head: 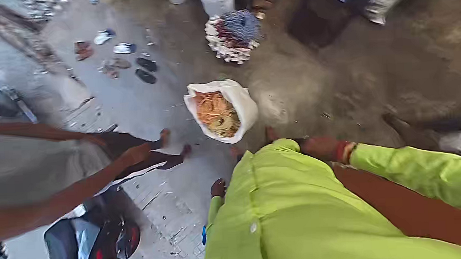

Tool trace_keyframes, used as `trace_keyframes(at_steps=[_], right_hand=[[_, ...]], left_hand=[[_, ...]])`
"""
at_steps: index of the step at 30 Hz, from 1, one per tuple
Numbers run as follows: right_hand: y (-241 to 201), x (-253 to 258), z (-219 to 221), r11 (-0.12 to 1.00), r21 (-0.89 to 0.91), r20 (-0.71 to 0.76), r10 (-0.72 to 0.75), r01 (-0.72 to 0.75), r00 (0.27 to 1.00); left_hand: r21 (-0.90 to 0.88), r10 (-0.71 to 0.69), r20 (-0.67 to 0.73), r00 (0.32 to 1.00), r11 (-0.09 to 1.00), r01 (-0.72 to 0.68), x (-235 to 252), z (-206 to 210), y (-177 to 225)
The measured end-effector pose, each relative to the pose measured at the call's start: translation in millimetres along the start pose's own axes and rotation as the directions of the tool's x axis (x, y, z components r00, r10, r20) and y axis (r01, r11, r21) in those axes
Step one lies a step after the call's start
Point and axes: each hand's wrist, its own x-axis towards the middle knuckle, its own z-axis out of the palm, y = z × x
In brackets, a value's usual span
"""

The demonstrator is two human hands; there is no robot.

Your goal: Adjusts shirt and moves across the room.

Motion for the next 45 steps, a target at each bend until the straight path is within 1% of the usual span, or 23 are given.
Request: trace_keyframes(at_steps=[2,4,6,8,10,12,14,16,17,19,22,23,24,26,28,30,31,33,36,39,42,44,45], right_hand=[[5.3,4.5,-0.2,1.000,0.021,-0.017,0.005,-0.005,1.000],[9.0,1.6,17.8,1.000,0.031,-0.035,0.003,-0.002,0.999],[11.6,-14.4,38.0,0.999,0.039,-0.101,-0.014,0.018,0.995],[11.4,-28.6,64.4,0.997,0.065,-0.225,-0.025,0.041,0.974],[11.1,-29.0,85.5,0.991,0.127,-0.297,0.002,0.037,0.955],[2.8,-18.0,90.4,0.971,0.235,-0.257,0.098,-0.036,0.961],[-7.8,-2.4,91.8,0.949,0.305,-0.225,0.159,-0.085,0.961],[-17.3,7.1,100.1,0.930,0.350,-0.196,0.186,-0.109,0.963],[-19.6,8.3,104.0,0.922,0.368,-0.185,0.195,-0.116,0.963],[-18.7,11.2,107.7,0.912,0.391,-0.167,0.201,-0.122,0.965],[-24.9,20.8,112.2,0.919,0.361,-0.128,0.217,-0.158,0.968],[-22.9,25.2,112.0,0.917,0.357,-0.113,0.230,-0.177,0.967],[-21.9,27.7,110.0,0.907,0.368,-0.085,0.250,-0.203,0.964],[-26.0,25.9,99.2,0.875,0.404,0.008,0.288,-0.267,0.957],[-28.1,24.1,92.9,0.849,0.446,0.011,0.311,-0.283,0.950],[-27.0,23.3,94.9,0.839,0.481,-0.088,0.334,-0.254,0.938],[-24.4,21.8,98.1,0.828,0.507,-0.145,0.358,-0.242,0.922],[-19.3,18.8,108.6,0.808,0.542,-0.249,0.418,-0.232,0.873],[-13.5,9.7,116.1,0.649,0.728,-0.269,0.568,-0.222,0.778],[-11.2,8.8,128.3,0.588,0.808,-0.407,0.609,-0.042,0.681],[-16.7,16.8,143.2,0.547,0.822,-0.518,0.602,0.159,0.607],[-16.3,26.2,152.6,0.469,0.850,-0.508,0.615,0.239,0.603],[-16.2,31.0,154.7,0.419,0.867,-0.490,0.619,0.270,0.613]], left_hand=[[0.083,0.031,0.020,0.999,0.996,-0.033,13.6,-9.4,-11.0],[0.274,0.117,0.055,0.992,0.953,-0.127,-4.6,-27.1,10.7],[0.396,0.135,0.153,0.979,0.899,-0.186,-50.0,-45.9,99.5],[0.383,0.252,0.216,0.943,0.867,-0.319,-82.8,-47.7,183.7],[0.281,0.426,0.384,0.819,0.791,-0.543,-101.8,-26.4,248.8],[0.244,0.436,0.644,0.629,0.662,-0.708,-123.0,11.0,301.5],[0.335,0.247,0.838,0.487,0.470,-0.816,-149.9,52.1,340.7],[0.412,0.038,0.899,0.436,0.263,-0.872,-169.5,81.9,357.3],[0.413,-0.006,0.908,0.420,0.198,-0.889,-175.9,88.2,360.4],[0.305,-0.009,0.950,0.312,0.241,-0.921,-184.4,83.8,365.5],[-0.005,0.033,0.999,0.014,0.509,-0.861,-195.7,58.5,361.1],[-0.033,0.023,0.999,-0.024,0.555,-0.831,-198.3,54.5,365.3],[-0.022,0.015,1.000,-0.017,0.567,-0.824,-199.6,51.9,368.7],[0.055,0.100,0.988,0.118,0.484,-0.873,-199.8,50.0,366.3],[0.212,0.268,0.919,0.288,0.281,-0.936,-196.0,56.8,361.4],[0.385,0.244,0.884,0.399,0.103,-0.917,-185.0,67.1,361.2],[0.415,0.182,0.891,0.416,0.047,-0.909,-179.6,71.8,363.6],[0.365,0.106,0.926,0.362,-0.009,-0.931,-173.9,73.2,368.1],[0.276,0.095,0.956,0.276,0.018,-0.961,-187.5,59.5,381.7],[0.189,0.165,0.965,0.206,0.114,-0.975,-202.1,32.5,386.0],[0.203,0.217,0.942,0.257,0.240,-0.949,-202.8,14.1,381.4],[0.352,0.204,0.894,0.398,0.227,-0.908,-203.2,17.4,384.8],[0.464,0.195,0.851,0.488,0.157,-0.872,-204.0,24.9,386.2]])
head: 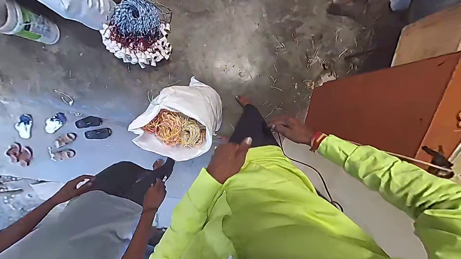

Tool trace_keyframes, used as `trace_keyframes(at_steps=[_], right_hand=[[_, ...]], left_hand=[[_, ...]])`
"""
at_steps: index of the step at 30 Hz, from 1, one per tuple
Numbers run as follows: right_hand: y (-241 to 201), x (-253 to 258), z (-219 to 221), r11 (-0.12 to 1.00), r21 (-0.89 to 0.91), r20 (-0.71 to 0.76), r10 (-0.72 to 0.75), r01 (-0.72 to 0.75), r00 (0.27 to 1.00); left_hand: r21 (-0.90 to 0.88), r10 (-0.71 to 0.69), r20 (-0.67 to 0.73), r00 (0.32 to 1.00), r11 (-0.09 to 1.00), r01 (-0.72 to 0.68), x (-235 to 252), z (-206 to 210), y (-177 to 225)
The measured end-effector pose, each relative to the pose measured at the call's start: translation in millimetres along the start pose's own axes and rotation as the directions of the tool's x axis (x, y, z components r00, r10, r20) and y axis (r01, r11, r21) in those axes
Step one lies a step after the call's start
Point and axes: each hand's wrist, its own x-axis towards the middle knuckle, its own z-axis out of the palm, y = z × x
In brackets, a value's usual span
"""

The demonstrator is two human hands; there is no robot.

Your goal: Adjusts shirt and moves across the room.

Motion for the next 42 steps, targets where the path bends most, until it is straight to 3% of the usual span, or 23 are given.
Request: trace_keyframes(at_steps=[4,9,16,21,37,42], right_hand=[[-1.4,20.8,11.8,0.957,0.279,0.044,0.070,-0.079,0.997],[-6.4,32.2,24.6,0.807,0.544,0.088,0.215,-0.228,0.972],[-19.3,26.8,39.8,0.862,0.504,-0.021,0.073,-0.052,0.997],[-24.2,19.6,30.6,0.873,0.469,0.126,0.082,-0.132,0.989],[-32.6,35.2,44.2,0.935,0.354,-0.109,0.041,0.001,0.993],[-43.6,38.4,42.9,0.969,0.188,-0.182,-0.124,0.158,0.975]], left_hand=[[0.315,-0.214,-0.043,0.976,0.924,0.216,50.6,7.8,23.2],[0.504,-0.351,0.029,0.936,0.814,0.290,71.9,12.6,38.7],[0.498,-0.334,-0.107,0.936,0.797,0.342,63.3,5.6,30.0],[0.446,-0.253,-0.209,0.945,0.835,0.322,54.2,6.9,12.7],[0.449,-0.284,-0.197,0.938,0.825,0.344,37.2,1.8,-4.9],[0.445,-0.276,-0.195,0.941,0.830,0.335,35.9,-0.5,-5.8]])
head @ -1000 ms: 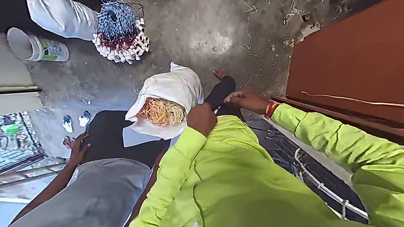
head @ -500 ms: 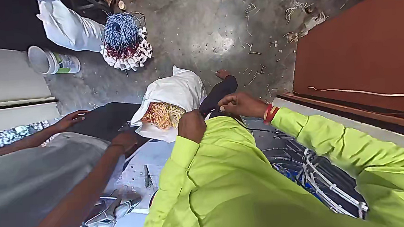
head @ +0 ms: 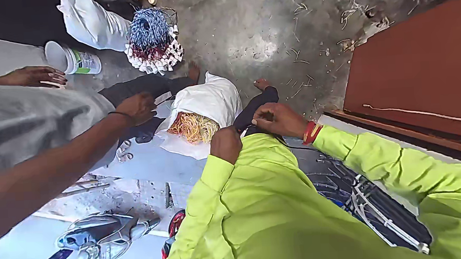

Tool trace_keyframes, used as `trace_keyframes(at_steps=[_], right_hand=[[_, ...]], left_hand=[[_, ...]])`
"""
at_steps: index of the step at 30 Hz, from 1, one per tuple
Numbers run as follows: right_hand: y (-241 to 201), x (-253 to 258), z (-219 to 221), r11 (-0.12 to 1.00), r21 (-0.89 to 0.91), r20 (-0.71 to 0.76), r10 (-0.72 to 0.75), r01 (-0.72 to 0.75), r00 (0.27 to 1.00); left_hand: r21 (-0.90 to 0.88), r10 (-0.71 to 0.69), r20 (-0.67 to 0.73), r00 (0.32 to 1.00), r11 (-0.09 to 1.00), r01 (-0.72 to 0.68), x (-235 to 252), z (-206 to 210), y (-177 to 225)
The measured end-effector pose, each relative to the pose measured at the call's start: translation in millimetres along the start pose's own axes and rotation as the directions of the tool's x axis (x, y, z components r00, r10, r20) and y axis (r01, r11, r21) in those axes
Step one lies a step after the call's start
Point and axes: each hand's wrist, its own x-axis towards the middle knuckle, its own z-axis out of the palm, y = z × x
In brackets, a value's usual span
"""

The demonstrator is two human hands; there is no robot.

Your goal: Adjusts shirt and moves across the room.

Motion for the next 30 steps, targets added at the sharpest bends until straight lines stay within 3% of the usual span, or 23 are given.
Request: trace_keyframes(at_steps=[2,5,7,10,13,16,18,22,25,27,30], right_hand=[[-6.3,3.3,3.3,0.980,-0.130,0.057,-0.145,0.152,0.988],[-16.3,9.6,20.7,0.863,-0.363,0.208,-0.293,0.352,0.933],[-23.3,17.6,33.4,0.775,-0.485,0.277,-0.303,0.405,0.912],[-31.7,26.9,40.4,0.711,-0.621,0.320,-0.153,0.328,0.935],[-32.7,18.6,37.7,0.733,-0.649,0.339,0.038,0.205,0.940],[-29.0,8.0,32.3,0.695,-0.716,0.400,0.342,0.058,0.850],[-26.0,2.9,29.3,0.641,-0.767,0.379,0.449,0.004,0.810],[-17.0,-12.5,28.2,0.688,-0.713,0.270,0.444,-0.133,0.854],[-6.1,-15.8,26.9,0.700,-0.674,0.187,0.471,-0.236,0.862],[-4.2,-18.1,23.8,0.709,-0.657,0.193,0.488,-0.258,0.851],[-0.8,-27.7,22.9,0.681,-0.683,0.234,0.547,-0.265,0.804]], left_hand=[[-0.004,0.005,-0.003,1.000,1.000,-0.005,0.6,-1.6,0.7],[-0.011,0.068,-0.052,0.996,0.998,-0.069,1.1,1.3,0.5],[-0.029,0.108,-0.063,0.992,0.994,-0.110,2.6,3.1,2.6],[-0.041,0.080,0.035,0.996,0.996,-0.079,6.3,-2.1,10.0],[-0.086,0.102,0.131,0.986,0.992,-0.091,10.2,-5.4,17.9],[-0.100,0.194,0.175,0.965,0.979,-0.179,11.0,-6.7,34.8],[-0.094,0.245,0.224,0.943,0.969,-0.230,9.3,-8.0,47.7],[-0.185,0.356,0.248,0.901,0.930,-0.317,9.9,-9.1,51.0],[-0.412,0.447,0.097,0.889,0.831,-0.373,26.9,2.5,34.9],[-0.552,0.384,0.029,0.923,0.776,-0.306,47.0,18.2,21.6],[-0.621,0.349,0.118,0.929,0.757,-0.205,84.1,67.1,3.0]])
